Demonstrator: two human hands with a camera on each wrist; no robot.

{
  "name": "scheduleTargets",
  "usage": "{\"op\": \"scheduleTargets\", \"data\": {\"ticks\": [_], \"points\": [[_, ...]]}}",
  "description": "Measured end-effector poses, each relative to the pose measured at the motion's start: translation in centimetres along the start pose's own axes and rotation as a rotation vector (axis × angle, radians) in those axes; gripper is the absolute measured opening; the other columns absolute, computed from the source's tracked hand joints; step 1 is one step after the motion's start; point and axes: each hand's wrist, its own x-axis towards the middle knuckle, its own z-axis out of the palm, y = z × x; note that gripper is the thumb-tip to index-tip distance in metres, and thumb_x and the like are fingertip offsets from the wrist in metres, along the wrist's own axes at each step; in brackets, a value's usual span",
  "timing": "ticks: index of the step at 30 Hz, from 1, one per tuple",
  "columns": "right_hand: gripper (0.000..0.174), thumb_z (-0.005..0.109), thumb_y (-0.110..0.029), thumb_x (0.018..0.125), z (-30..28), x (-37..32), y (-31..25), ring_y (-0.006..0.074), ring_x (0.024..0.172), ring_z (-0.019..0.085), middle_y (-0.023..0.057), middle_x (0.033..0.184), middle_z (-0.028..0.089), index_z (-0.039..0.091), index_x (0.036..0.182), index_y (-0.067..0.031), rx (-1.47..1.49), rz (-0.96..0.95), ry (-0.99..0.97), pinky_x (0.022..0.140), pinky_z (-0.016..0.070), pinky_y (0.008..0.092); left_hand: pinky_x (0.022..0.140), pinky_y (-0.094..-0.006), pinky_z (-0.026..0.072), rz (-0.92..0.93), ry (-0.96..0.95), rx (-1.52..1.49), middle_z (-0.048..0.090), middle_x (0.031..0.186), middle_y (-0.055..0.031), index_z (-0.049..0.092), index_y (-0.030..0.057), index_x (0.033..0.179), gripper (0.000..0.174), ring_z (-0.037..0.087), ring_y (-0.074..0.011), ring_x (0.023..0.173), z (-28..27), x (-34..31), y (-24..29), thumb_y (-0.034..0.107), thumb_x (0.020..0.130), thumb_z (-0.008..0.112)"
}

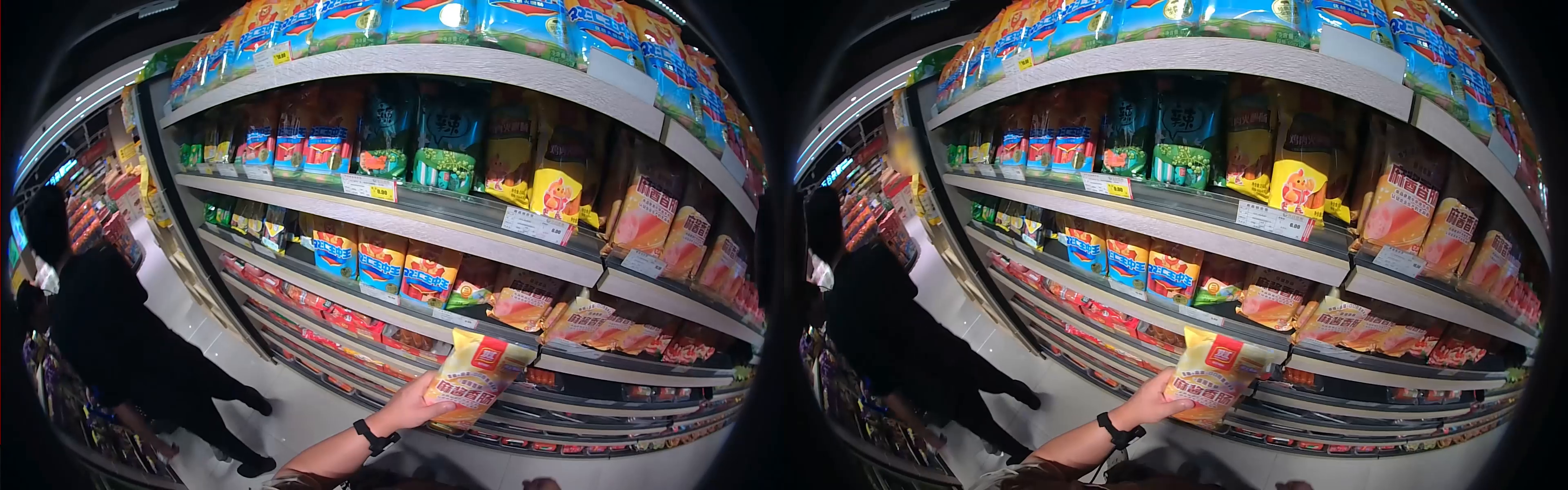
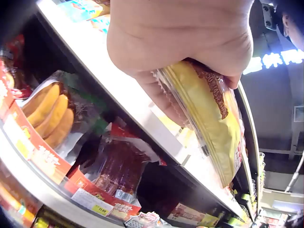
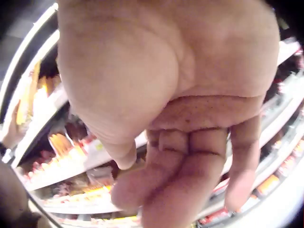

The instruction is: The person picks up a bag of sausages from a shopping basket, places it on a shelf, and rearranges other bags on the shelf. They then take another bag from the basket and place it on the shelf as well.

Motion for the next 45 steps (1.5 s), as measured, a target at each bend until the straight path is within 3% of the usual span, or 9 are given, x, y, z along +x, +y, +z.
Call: {"op": "scheduleTargets", "data": {"ticks": [2, 4, 8, 15, 21, 24, 28, 34, 45], "points": [[0.034, 0.063, -0.027, 0.09, -3.0, 2.4, -6.7, 0.0217, 0.063, 0.066, 0.0139, 0.072, 0.066, 0.062, 0.102, 0.0045, -0.005, -0.062, 0.008, 0.058, 0.0514, 0.0342, 0.087, -0.0331, 0.0482, 0.022, -0.003, 0.077, 0.065, 0.111, -0.0132, 0.046, 0.0051, 0.131, 0.06, 0.064, -0.0213, 0.102, 0.8, 0.7, 1.3, 0.03, 0.083, 0.074], [0.015, 0.06, -0.009, 0.089, -4.0, 2.5, -13.2, 0.0139, 0.057, 0.062, 0.0086, 0.062, 0.061, 0.064, 0.096, 0.0046, 0.04, -0.34, 0.16, 0.053, 0.0485, 0.0282, 0.085, -0.0348, 0.0496, 0.088, -0.041, 0.221, 0.066, 0.109, -0.0153, 0.046, 0.0056, 0.13, 0.06, 0.065, -0.0269, 0.101, 1.4, 1.4, 3.3, 0.034, 0.084, 0.072], [0.037, 0.07, -0.001, 0.081, -3.4, 1.3, -22.6, 0.0151, 0.073, 0.067, 0.0091, 0.088, 0.068, 0.055, 0.114, 0.0004, 0.387, -0.743, 0.186, 0.061, 0.0532, 0.0265, 0.077, -0.0413, 0.0518, 0.254, -0.103, 0.442, 0.066, 0.103, -0.0197, 0.046, 0.0056, 0.128, 0.063, 0.065, -0.0376, 0.092, 2.4, 2.8, 5.2, 0.041, 0.082, 0.071], [0.032, 0.069, -0.018, 0.087, -2.4, 1.3, -25.5, 0.0154, 0.07, 0.066, 0.0078, 0.089, 0.07, 0.062, 0.113, -0.0004, 0.432, -0.734, 0.093, 0.065, 0.0529, 0.0288, 0.078, -0.0432, 0.0509, 0.395, -0.199, 0.435, 0.064, 0.105, -0.0201, 0.049, 0.0039, 0.124, 0.064, 0.063, -0.039, 0.095, 2.6, 3.4, 7.1, 0.044, 0.081, 0.073], [0.043, 0.067, -0.004, 0.083, -4.6, -0.2, -29.4, 0.0205, 0.113, 0.06, 0.0128, 0.122, 0.061, 0.052, 0.124, -0.0022, 0.195, -0.996, 0.348, 0.091, 0.0491, 0.031, 0.093, -0.0425, 0.0438, 0.608, -0.027, 0.651, 0.051, 0.116, -0.0139, 0.055, 0.0097, 0.12, 0.057, 0.05, -0.035, 0.11, 2.2, 5.3, 9.9, -0.001, 0.065, 0.066], [0.047, 0.067, -0.002, 0.081, -6.6, 1.9, -29.7, 0.0264, 0.113, 0.061, 0.0137, 0.123, 0.061, 0.05, 0.125, -0.0038, 0.057, -1.263, 0.511, 0.091, 0.0501, 0.0323, 0.092, -0.0428, 0.0445, 0.665, 0.051, 0.654, 0.052, 0.114, -0.014, 0.055, 0.01, 0.121, 0.06, 0.051, -0.0356, 0.107, 1.8, 6.6, 11.0, -0.008, 0.064, 0.063], [0.055, 0.069, -0.007, 0.077, -9.3, 1.7, -33.0, 0.0335, 0.114, 0.058, 0.0147, 0.126, 0.057, 0.048, 0.128, -0.009, -0.261, -1.26, 0.727, 0.089, 0.051, 0.0363, 0.094, -0.0399, 0.0458, 0.675, 0.054, 0.569, 0.049, 0.122, -0.0167, 0.05, 0.009, 0.126, 0.063, 0.052, -0.0386, 0.114, 1.1, 8.1, 13.4, -0.005, 0.067, 0.067], [0.052, 0.069, -0.003, 0.079, -10.2, 6.7, -34.4, 0.0321, 0.11, 0.059, 0.0108, 0.122, 0.059, 0.05, 0.127, -0.0103, 0.094, -1.152, 0.601, 0.09, 0.0486, 0.0342, 0.094, -0.0397, 0.0453, 0.631, 0.076, 0.564, 0.05, 0.127, -0.0158, 0.045, 0.0071, 0.129, 0.049, 0.052, -0.037, 0.115, 0.4, 11.6, 12.9, 0.006, 0.083, 0.064], [0.038, 0.067, -0.016, 0.086, -10.6, 8.6, -33.8, 0.033, 0.104, 0.061, 0.0133, 0.115, 0.063, 0.057, 0.12, -0.0049, -0.132, -1.051, 0.628, 0.087, 0.0481, 0.0351, 0.09, -0.0397, 0.0467, 0.541, 0.107, 0.607, 0.053, 0.121, -0.0186, 0.046, -0.001, 0.125, 0.045, 0.055, -0.0366, 0.109, 0.6, 12.6, 10.9, 0.016, 0.088, 0.064]]}}
